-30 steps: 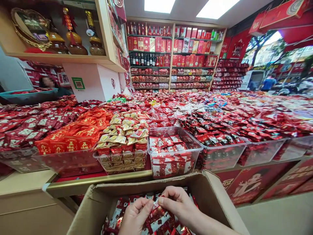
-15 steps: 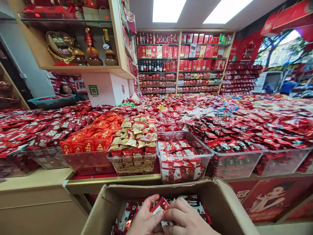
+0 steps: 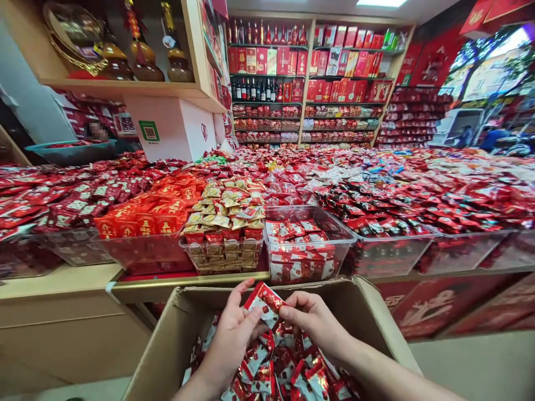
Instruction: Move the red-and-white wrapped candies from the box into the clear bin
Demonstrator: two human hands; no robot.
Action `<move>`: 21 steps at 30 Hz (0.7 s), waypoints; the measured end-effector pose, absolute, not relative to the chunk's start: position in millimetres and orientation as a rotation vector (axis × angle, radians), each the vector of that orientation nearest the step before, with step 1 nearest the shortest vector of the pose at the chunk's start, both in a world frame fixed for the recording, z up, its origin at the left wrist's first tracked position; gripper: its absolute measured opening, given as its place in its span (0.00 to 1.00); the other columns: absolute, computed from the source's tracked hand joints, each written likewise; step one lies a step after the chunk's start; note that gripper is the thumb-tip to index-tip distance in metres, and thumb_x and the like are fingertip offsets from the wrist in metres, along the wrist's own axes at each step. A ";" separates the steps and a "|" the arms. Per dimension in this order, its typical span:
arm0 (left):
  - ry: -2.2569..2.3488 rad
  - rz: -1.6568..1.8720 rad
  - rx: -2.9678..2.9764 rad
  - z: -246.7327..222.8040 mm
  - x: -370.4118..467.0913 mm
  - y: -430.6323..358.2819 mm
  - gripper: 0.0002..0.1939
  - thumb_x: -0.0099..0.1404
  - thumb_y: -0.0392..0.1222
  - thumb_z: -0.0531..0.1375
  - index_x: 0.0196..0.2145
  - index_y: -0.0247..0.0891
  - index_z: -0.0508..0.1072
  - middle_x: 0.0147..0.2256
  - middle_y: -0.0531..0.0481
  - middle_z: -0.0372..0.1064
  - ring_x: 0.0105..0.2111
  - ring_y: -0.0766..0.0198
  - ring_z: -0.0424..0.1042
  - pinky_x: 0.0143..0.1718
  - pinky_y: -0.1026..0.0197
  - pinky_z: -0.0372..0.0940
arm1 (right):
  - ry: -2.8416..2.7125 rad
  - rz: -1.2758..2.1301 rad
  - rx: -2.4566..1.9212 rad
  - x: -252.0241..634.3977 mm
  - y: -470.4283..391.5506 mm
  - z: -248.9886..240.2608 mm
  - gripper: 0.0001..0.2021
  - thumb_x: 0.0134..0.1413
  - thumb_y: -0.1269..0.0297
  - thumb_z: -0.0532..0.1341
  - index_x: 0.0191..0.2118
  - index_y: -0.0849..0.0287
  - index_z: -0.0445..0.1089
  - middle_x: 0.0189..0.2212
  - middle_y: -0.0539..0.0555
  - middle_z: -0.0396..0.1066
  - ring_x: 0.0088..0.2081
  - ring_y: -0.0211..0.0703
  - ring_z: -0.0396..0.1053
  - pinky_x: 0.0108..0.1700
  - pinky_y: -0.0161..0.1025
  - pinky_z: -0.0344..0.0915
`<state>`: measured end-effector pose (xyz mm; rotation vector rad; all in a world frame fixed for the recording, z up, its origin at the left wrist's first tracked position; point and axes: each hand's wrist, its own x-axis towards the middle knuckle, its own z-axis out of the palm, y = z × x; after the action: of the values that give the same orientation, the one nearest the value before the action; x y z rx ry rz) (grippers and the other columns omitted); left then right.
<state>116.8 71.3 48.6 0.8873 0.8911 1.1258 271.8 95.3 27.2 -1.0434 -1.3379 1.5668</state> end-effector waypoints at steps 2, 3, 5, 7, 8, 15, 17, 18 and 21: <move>0.821 1.112 0.851 51.8 116.0 71.3 0.29 0.58 0.38 0.56 0.53 0.44 0.46 0.32 0.50 0.72 0.32 0.63 0.71 0.35 0.61 0.63 | -1.300 1.586 -1.011 275.1 95.6 30.2 0.18 0.36 0.51 0.62 0.22 0.64 0.61 0.17 0.46 0.58 0.19 0.29 0.53 0.22 0.29 0.51; 0.790 1.107 0.840 52.3 115.7 71.3 0.28 0.58 0.38 0.55 0.53 0.45 0.46 0.34 0.49 0.71 0.34 0.62 0.70 0.36 0.60 0.63 | -1.285 1.595 -0.998 276.5 95.5 31.2 0.18 0.36 0.52 0.62 0.22 0.64 0.61 0.17 0.46 0.58 0.20 0.29 0.52 0.22 0.29 0.51; 0.765 1.100 0.839 51.7 115.1 71.8 0.25 0.60 0.37 0.53 0.53 0.44 0.48 0.35 0.48 0.71 0.36 0.61 0.70 0.37 0.59 0.63 | -1.267 1.610 -0.995 278.4 95.1 32.0 0.18 0.36 0.52 0.62 0.22 0.64 0.61 0.17 0.46 0.58 0.19 0.29 0.52 0.22 0.29 0.51; 0.796 1.086 0.859 50.2 114.6 72.9 0.23 0.60 0.38 0.53 0.52 0.43 0.50 0.35 0.48 0.71 0.35 0.61 0.70 0.37 0.59 0.63 | -1.272 1.630 -1.012 278.5 95.5 31.7 0.18 0.37 0.52 0.62 0.23 0.64 0.61 0.17 0.46 0.59 0.19 0.29 0.53 0.22 0.29 0.52; 0.830 1.081 0.880 49.3 114.4 73.7 0.23 0.60 0.39 0.53 0.51 0.42 0.50 0.34 0.49 0.72 0.34 0.62 0.70 0.36 0.60 0.63 | -1.281 1.640 -1.017 277.9 95.8 31.2 0.18 0.37 0.52 0.62 0.24 0.64 0.61 0.17 0.46 0.59 0.19 0.29 0.54 0.22 0.29 0.52; 0.984 1.042 0.914 49.7 113.7 76.1 0.24 0.57 0.47 0.55 0.49 0.41 0.54 0.28 0.52 0.73 0.26 0.63 0.69 0.27 0.61 0.65 | -1.450 1.428 -0.934 275.0 90.7 34.0 0.12 0.41 0.59 0.61 0.28 0.62 0.61 0.22 0.48 0.61 0.25 0.31 0.58 0.27 0.29 0.56; 0.986 1.091 0.822 50.9 111.4 76.3 0.22 0.57 0.51 0.53 0.48 0.42 0.57 0.29 0.52 0.73 0.28 0.62 0.70 0.29 0.61 0.65 | -1.582 1.292 -0.940 280.2 87.6 46.2 0.09 0.45 0.61 0.59 0.27 0.62 0.63 0.22 0.48 0.61 0.25 0.31 0.57 0.28 0.30 0.56; 0.984 1.111 0.792 50.6 109.8 77.1 0.21 0.57 0.51 0.52 0.47 0.42 0.58 0.29 0.51 0.73 0.28 0.61 0.70 0.30 0.61 0.64 | -1.637 1.228 -0.933 284.1 87.7 55.8 0.08 0.46 0.62 0.58 0.27 0.62 0.64 0.22 0.48 0.62 0.25 0.31 0.58 0.28 0.30 0.57; 1.010 1.126 0.807 45.1 104.9 82.1 0.20 0.56 0.52 0.53 0.43 0.39 0.61 0.28 0.49 0.74 0.28 0.59 0.71 0.31 0.60 0.63 | -1.659 1.095 -0.876 298.8 102.6 95.4 0.06 0.46 0.64 0.58 0.29 0.62 0.65 0.24 0.49 0.65 0.26 0.32 0.61 0.29 0.30 0.59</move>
<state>104.9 82.1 45.1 0.8071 1.0101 1.1260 298.8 102.6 95.4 -0.8760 -1.6591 1.0950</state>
